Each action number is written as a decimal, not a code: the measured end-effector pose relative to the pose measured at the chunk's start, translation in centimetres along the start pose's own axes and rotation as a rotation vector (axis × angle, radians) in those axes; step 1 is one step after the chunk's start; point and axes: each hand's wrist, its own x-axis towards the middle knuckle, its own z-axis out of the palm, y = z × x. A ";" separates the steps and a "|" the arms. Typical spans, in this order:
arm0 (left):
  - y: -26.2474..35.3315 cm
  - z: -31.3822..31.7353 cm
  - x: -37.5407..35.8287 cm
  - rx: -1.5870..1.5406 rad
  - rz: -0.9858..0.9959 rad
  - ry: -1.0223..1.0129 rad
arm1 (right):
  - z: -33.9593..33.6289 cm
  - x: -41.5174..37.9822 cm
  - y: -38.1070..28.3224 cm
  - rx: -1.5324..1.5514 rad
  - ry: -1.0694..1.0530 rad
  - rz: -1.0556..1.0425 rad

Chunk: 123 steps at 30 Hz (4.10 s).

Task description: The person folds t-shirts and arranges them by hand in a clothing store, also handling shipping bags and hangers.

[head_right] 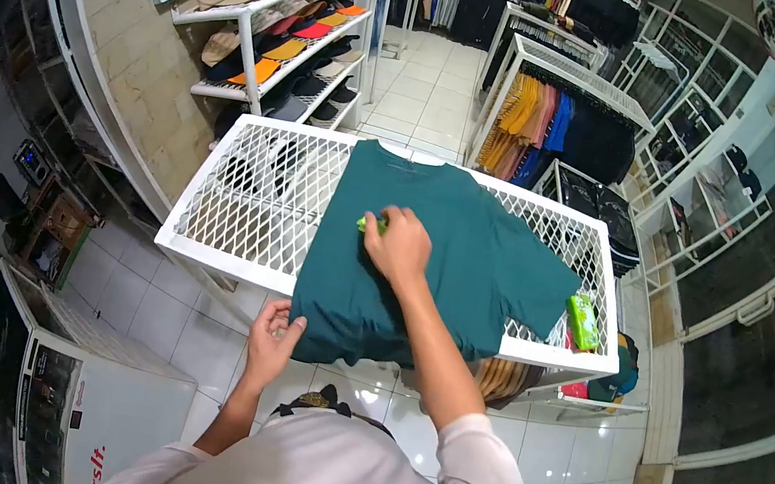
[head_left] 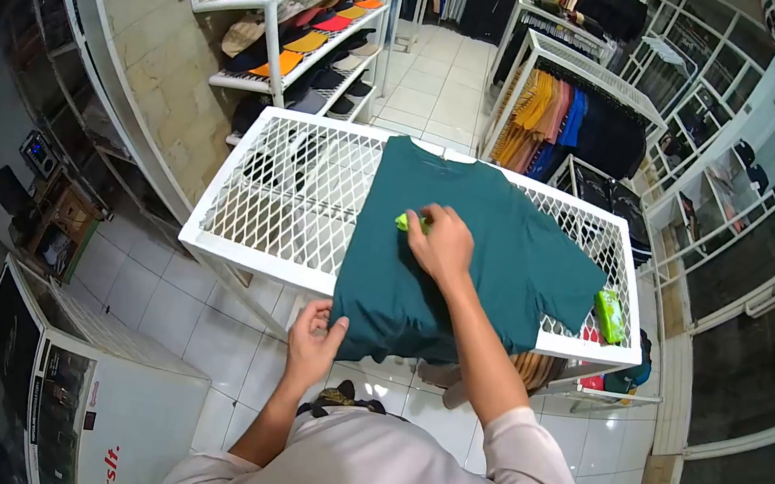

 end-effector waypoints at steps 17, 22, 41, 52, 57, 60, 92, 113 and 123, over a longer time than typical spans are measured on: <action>4.3 0.7 1.8 0.039 0.081 -0.345 | 6.8 11.0 0.4 0.131 0.020 0.398; 8.2 5.4 2.3 -0.044 0.091 -0.662 | -3.1 10.4 12.3 0.228 0.125 0.475; 3.0 20.6 27.5 0.692 0.707 -0.277 | -6.4 2.0 17.7 -0.405 0.267 0.450; 6.5 14.6 33.3 -0.388 0.108 -0.170 | -6.3 2.1 18.1 -0.443 0.258 0.438; 8.8 3.7 40.0 0.636 0.632 0.116 | -6.3 2.3 18.2 -0.423 0.245 0.449; 13.0 -0.4 37.4 1.023 0.533 0.225 | -6.6 2.3 17.6 -0.413 0.227 0.465; 0.5 -4.1 3.3 -0.059 0.042 0.198 | -12.6 -18.5 6.9 -0.160 0.477 0.600; 3.5 -7.6 12.7 -0.777 -0.447 -0.385 | -14.3 -9.7 14.5 0.805 0.306 0.682; 7.0 -4.5 25.7 -0.726 -0.400 -0.360 | -13.3 2.8 16.9 0.789 0.460 0.413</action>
